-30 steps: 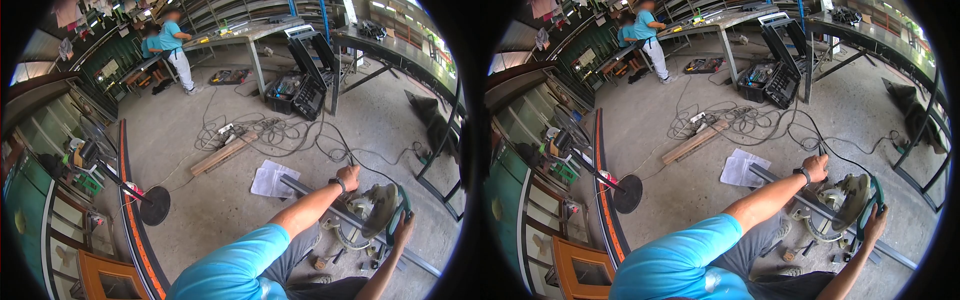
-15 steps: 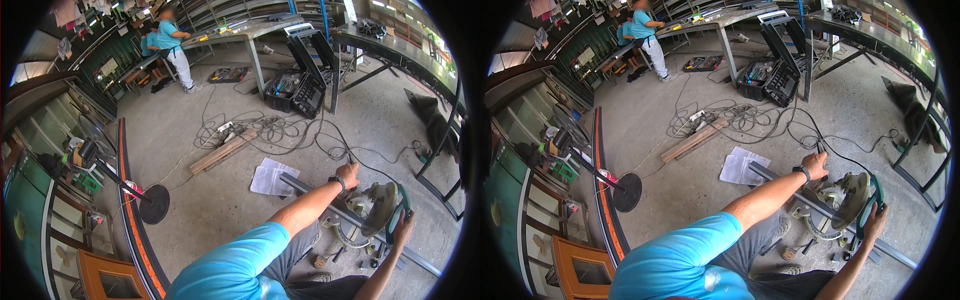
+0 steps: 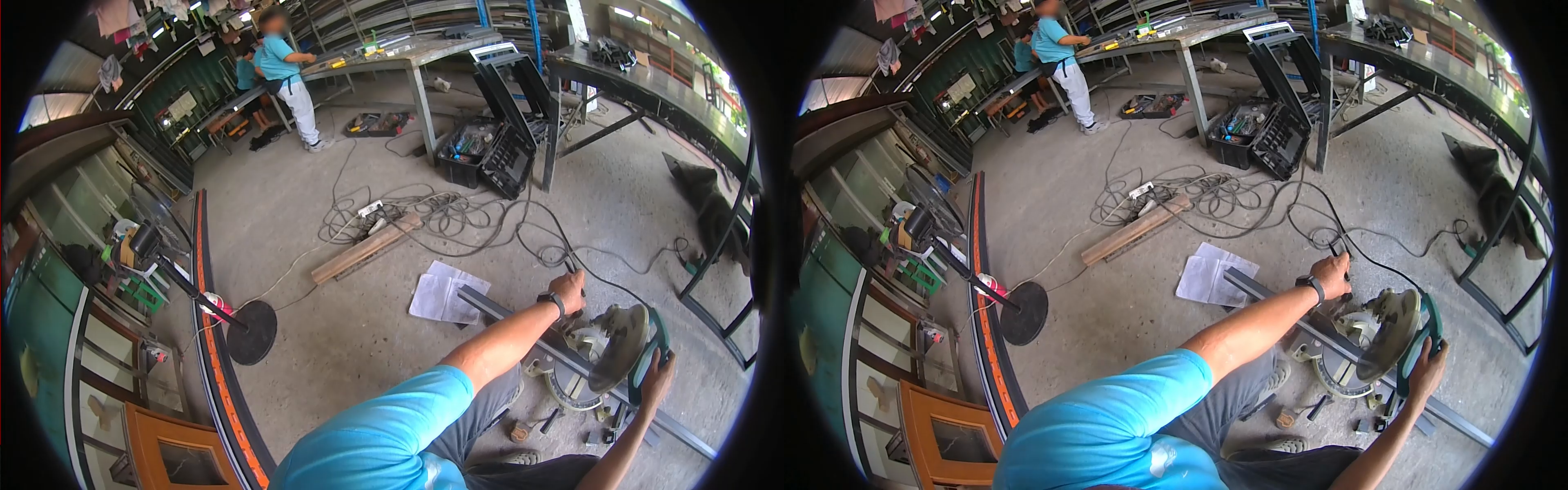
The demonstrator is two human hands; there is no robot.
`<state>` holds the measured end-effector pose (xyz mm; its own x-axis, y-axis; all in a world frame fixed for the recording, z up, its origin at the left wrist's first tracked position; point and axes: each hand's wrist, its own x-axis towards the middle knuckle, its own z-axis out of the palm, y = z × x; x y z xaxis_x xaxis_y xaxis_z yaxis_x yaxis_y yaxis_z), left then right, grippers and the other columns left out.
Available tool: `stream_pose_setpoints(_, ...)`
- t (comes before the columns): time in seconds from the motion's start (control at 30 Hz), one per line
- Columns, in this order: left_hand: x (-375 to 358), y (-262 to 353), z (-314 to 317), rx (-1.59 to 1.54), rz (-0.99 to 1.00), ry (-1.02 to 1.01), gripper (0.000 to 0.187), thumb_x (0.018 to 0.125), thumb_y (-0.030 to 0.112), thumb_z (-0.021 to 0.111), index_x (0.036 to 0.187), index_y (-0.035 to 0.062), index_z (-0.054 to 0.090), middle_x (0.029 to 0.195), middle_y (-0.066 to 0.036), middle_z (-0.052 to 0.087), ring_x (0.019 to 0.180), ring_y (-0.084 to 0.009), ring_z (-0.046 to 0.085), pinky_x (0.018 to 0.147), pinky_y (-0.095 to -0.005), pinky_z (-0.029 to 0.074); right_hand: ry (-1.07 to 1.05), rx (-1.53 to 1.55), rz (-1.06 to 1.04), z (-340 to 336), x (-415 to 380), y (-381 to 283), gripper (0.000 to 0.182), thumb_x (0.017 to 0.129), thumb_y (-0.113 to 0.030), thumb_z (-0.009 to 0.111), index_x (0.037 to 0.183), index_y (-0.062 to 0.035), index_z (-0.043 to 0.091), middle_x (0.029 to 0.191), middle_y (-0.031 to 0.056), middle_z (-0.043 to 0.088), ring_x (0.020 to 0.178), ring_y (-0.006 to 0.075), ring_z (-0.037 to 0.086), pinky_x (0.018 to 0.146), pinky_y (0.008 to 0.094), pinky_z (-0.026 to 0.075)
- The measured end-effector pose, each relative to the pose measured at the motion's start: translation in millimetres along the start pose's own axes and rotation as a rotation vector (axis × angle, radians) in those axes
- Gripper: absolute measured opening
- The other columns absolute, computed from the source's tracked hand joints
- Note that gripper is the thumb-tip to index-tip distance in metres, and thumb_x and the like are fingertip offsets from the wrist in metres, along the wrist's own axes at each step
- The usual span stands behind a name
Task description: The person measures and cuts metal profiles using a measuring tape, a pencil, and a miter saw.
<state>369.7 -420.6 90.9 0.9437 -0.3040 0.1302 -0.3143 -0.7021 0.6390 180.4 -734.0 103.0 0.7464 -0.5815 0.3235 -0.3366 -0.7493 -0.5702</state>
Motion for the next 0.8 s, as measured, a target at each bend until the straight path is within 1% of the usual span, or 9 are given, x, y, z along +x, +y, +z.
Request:
stream_pose_setpoints(0.13,-1,1,-2,0.007,-0.005,-0.025,0.044,0.077,0.031,0.088,0.103,0.0063,0.062,0.1,-0.014,0.074,0.098,-0.0353,0.072,0.084,-0.0468,0.057,0.003,-0.003,0.003,-2,-2,-3,0.049,0.105,-0.043,0.058,0.135,-0.0047,0.058,0.116,0.0289,0.07,0.11,0.0469,0.067,0.089,0.052,0.051)
stream_pose_setpoints(0.23,-3,5,-6,0.04,-0.014,-0.051,0.042,0.083,0.038,0.084,0.103,0.0062,0.065,0.102,-0.015,0.074,0.101,-0.0349,0.072,0.086,-0.0465,0.057,0.011,0.005,-0.004,-1,-2,-2,0.048,0.105,-0.043,0.058,0.134,-0.0052,0.059,0.117,0.0287,0.07,0.11,0.0471,0.067,0.089,0.0522,0.051)
stream_pose_setpoints(0.33,-3,8,-9,0.039,-0.029,-0.061,0.04,0.086,0.039,0.08,0.104,0.0062,0.067,0.104,-0.015,0.074,0.102,-0.0347,0.072,0.087,-0.0462,0.057,0.019,-0.022,0.002,-1,-1,-2,0.047,0.105,-0.043,0.058,0.134,-0.0058,0.059,0.116,0.0284,0.07,0.11,0.0473,0.067,0.089,0.0525,0.051)
stream_pose_setpoints(0.43,-3,8,-8,0.041,-0.031,-0.061,0.039,0.087,0.039,0.079,0.104,0.006,0.067,0.104,-0.016,0.075,0.103,-0.0349,0.072,0.088,-0.0459,0.057,-0.007,0.024,0.002,-3,-2,-3,0.047,0.105,-0.043,0.058,0.134,-0.0064,0.059,0.116,0.0287,0.07,0.11,0.0477,0.067,0.089,0.0529,0.051)
stream_pose_setpoints(0.63,-7,12,-14,0.067,-0.063,-0.073,0.035,0.088,0.037,0.079,0.106,0.0088,0.067,0.105,-0.014,0.075,0.103,-0.0348,0.072,0.089,-0.0505,0.054,0.012,0.001,0.012,-3,-3,-6,0.046,0.105,-0.043,0.058,0.134,-0.0074,0.059,0.116,0.0289,0.07,0.11,0.0483,0.067,0.088,0.0533,0.051)
stream_pose_setpoints(0.73,-2,2,0,0.056,-0.031,-0.005,0.034,0.088,0.04,0.077,0.102,0.0102,0.066,0.096,-0.012,0.076,0.096,-0.0364,0.072,0.085,-0.0538,0.052,0.015,-0.007,0.007,-2,-3,-4,0.046,0.105,-0.043,0.058,0.134,-0.0075,0.059,0.116,0.0287,0.07,0.11,0.0482,0.067,0.088,0.0535,0.051)
stream_pose_setpoints(0.8,0,-2,6,0.045,-0.029,-0.006,0.033,0.089,0.038,0.076,0.102,0.01,0.065,0.096,-0.011,0.075,0.096,-0.0361,0.072,0.085,-0.0546,0.051,-0.003,0.003,0.013,-3,-3,-4,0.046,0.105,-0.043,0.058,0.134,-0.0078,0.059,0.117,0.029,0.07,0.11,0.0481,0.067,0.088,0.0535,0.05)
